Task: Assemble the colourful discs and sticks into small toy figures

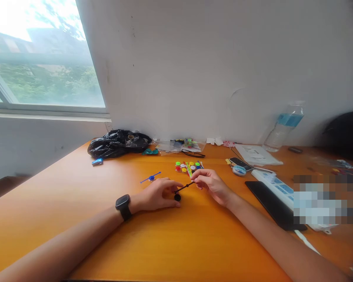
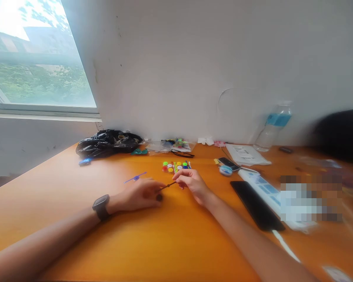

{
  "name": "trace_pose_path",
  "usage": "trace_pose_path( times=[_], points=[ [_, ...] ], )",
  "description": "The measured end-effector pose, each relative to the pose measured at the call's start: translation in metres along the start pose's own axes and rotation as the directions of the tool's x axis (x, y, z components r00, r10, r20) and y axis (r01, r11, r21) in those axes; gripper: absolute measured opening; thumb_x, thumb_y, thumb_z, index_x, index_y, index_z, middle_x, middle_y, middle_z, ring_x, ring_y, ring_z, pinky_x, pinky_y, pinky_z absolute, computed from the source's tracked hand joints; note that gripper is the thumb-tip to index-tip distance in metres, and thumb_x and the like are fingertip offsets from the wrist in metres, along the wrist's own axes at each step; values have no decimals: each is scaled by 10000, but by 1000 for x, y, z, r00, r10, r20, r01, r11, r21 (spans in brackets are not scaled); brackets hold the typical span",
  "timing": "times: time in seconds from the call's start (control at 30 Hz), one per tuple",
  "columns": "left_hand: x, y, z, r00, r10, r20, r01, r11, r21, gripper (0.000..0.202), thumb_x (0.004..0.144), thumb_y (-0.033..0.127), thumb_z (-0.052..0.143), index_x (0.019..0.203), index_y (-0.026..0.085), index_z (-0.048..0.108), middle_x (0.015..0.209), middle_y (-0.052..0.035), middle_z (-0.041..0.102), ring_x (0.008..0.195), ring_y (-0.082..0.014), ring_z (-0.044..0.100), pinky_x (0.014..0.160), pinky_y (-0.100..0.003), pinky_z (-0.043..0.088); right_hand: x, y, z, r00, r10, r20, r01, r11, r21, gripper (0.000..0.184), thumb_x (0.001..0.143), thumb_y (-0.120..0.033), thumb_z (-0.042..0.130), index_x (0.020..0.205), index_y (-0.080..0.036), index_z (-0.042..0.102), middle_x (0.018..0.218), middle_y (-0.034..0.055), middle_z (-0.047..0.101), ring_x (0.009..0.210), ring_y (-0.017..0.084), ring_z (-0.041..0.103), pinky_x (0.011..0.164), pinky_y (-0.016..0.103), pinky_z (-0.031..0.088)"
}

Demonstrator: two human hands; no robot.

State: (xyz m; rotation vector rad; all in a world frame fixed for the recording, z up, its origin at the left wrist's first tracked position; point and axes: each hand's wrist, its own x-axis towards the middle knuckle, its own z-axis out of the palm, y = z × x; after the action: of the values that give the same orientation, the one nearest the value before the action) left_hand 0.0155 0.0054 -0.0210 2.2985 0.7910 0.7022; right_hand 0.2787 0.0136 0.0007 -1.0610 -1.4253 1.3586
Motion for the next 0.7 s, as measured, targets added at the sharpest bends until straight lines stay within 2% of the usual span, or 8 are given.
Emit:
trace_pose_path(
  times=[0.1, 0.2, 0.37, 0.5, 0.6, 0.7],
  points=[
    [-1, 2, 4, 999, 4, 51, 9, 967, -253, 764, 807, 475, 866, 1464, 233, 560, 1162, -107, 758, 1052, -238, 710, 946, -375, 560, -4, 2, 5, 991, 66, 113, -69, 997, 23, 180, 666, -285, 816, 803, -177, 768, 735, 1, 660, 605, 107, 519, 608, 259, 435],
    [-1, 9, 4, 997, 9, 75, 17, 941, -339, 694, 806, 423, 875, 1406, 210, 599, 1209, -129, 741, 1105, -256, 702, 973, -386, 559, -8, 5, 14, 983, 99, 155, -102, 995, 13, 263, 648, -325, 885, 802, -164, 746, 694, -8, 661, 609, 109, 556, 617, 252, 452],
    [-2, 16, 2, 1000, 8, 1, -8, 967, -256, 549, 834, 382, 835, 1320, 221, 638, 1235, -96, 726, 1059, -222, 702, 942, -363, 573, -10, 7, 21, 983, 117, 139, -116, 993, -12, 334, 634, -376, 930, 783, -164, 719, 733, 9, 700, 643, 126, 614, 613, 251, 494],
    [-2, 14, 3, 997, 26, -79, -35, 991, -126, 353, 821, 366, 827, 1102, 199, 692, 1059, -58, 749, 933, -192, 696, 851, -322, 581, -9, 8, 18, 982, 144, 124, -141, 989, -32, 360, 643, -397, 930, 799, -157, 711, 676, -8, 678, 568, 106, 594, 567, 237, 499],
    [-2, 12, 5, 996, 56, -75, -60, 997, -49, 238, 848, 363, 798, 990, 200, 697, 949, -34, 748, 843, -171, 684, 780, -292, 562, -8, 13, 15, 972, 169, 162, -162, 985, -59, 373, 654, -408, 927, 817, -153, 709, 665, -3, 683, 554, 112, 614, 554, 239, 525],
    [-2, 11, 5, 996, 84, -43, -84, 996, 3, 194, 870, 353, 781, 964, 205, 701, 937, -28, 752, 821, -161, 687, 757, -273, 538, -7, 17, 14, 953, 205, 225, -188, 978, -93, 388, 671, -421, 918, 857, -149, 714, 678, -1, 687, 558, 125, 643, 529, 240, 541]
  ],
)
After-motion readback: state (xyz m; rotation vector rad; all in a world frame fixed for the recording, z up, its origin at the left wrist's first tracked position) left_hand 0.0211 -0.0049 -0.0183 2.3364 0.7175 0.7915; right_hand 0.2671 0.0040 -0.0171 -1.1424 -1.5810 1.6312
